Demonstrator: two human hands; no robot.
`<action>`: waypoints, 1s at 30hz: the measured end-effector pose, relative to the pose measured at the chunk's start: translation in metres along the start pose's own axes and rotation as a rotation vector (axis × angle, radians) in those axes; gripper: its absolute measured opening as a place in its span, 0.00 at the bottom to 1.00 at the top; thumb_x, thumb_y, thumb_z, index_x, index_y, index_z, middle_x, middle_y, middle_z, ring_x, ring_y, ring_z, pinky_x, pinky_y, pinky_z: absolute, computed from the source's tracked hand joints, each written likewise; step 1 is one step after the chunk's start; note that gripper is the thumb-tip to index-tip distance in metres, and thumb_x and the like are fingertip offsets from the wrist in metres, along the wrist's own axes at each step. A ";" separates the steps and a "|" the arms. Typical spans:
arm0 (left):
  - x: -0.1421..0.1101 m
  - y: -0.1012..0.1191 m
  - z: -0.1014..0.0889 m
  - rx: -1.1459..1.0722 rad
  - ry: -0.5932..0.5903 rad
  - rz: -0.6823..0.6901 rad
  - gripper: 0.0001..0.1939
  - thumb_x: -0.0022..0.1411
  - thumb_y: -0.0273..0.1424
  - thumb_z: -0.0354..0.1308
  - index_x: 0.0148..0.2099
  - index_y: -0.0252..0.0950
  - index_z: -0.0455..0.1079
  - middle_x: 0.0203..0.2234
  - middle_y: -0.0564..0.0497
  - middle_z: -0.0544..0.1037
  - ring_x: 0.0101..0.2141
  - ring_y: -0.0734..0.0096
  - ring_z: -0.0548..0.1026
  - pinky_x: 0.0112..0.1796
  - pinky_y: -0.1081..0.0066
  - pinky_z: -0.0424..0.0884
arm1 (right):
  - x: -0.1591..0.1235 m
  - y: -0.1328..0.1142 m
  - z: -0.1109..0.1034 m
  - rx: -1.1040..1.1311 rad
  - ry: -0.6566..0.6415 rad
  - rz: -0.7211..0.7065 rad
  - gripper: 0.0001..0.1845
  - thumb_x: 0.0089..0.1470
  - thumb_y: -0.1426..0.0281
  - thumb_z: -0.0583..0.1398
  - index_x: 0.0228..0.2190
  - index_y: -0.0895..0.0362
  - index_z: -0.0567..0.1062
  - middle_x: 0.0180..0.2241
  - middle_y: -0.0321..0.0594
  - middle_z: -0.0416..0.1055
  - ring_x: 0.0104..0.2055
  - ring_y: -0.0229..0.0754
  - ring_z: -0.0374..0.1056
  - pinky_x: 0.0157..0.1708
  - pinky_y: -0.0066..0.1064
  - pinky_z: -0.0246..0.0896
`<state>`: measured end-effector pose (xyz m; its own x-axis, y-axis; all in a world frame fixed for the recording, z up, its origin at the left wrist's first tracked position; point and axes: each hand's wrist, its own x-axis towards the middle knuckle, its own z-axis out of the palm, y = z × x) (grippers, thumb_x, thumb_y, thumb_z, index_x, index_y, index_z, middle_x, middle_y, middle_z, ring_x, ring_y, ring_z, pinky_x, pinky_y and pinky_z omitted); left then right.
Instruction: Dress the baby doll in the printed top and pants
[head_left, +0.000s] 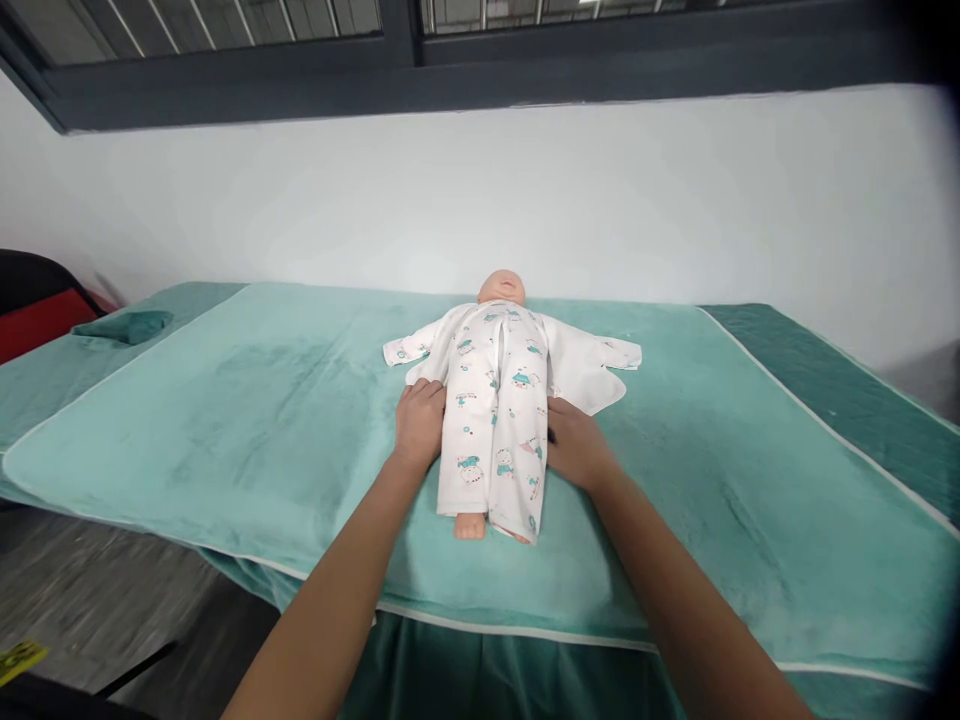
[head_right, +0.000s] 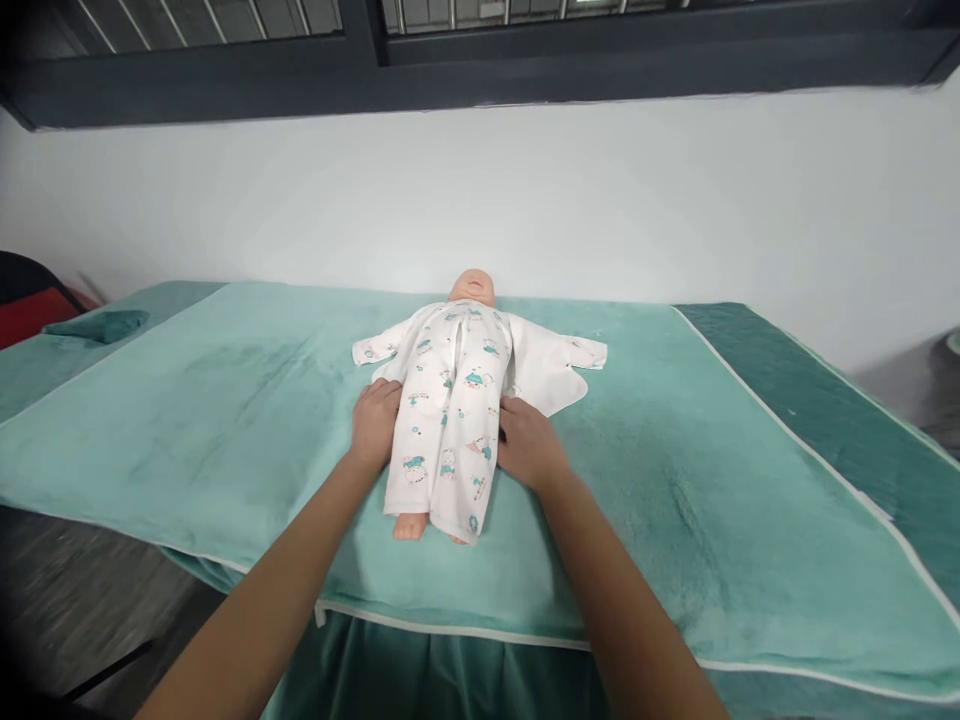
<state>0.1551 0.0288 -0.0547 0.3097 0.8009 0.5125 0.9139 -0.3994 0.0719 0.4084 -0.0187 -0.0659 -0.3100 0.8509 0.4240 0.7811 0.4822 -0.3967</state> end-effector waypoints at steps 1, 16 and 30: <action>0.000 -0.001 0.001 -0.025 -0.001 -0.015 0.14 0.63 0.24 0.51 0.25 0.39 0.65 0.26 0.47 0.74 0.34 0.59 0.70 0.35 0.61 0.61 | -0.001 0.001 -0.001 0.032 0.006 0.018 0.11 0.58 0.72 0.54 0.31 0.55 0.77 0.35 0.41 0.73 0.39 0.43 0.68 0.39 0.31 0.61; 0.001 -0.022 0.016 -0.592 0.225 -0.573 0.11 0.52 0.22 0.47 0.28 0.39 0.68 0.26 0.53 0.75 0.32 0.66 0.73 0.36 0.67 0.69 | 0.016 0.092 -0.034 -0.298 0.155 0.860 0.26 0.53 0.52 0.58 0.43 0.60 0.74 0.41 0.55 0.73 0.41 0.55 0.69 0.39 0.43 0.61; 0.009 -0.028 0.028 -0.372 0.256 -0.660 0.08 0.57 0.25 0.50 0.40 0.39 0.66 0.39 0.46 0.75 0.43 0.59 0.73 0.44 0.59 0.70 | 0.074 -0.042 -0.047 0.279 0.132 0.039 0.03 0.57 0.68 0.56 0.33 0.54 0.69 0.36 0.37 0.70 0.39 0.41 0.64 0.40 0.32 0.59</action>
<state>0.1392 0.0599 -0.0759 -0.3761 0.8144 0.4419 0.7259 -0.0374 0.6867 0.3780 0.0139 0.0204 -0.1956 0.8443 0.4989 0.6065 0.5040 -0.6150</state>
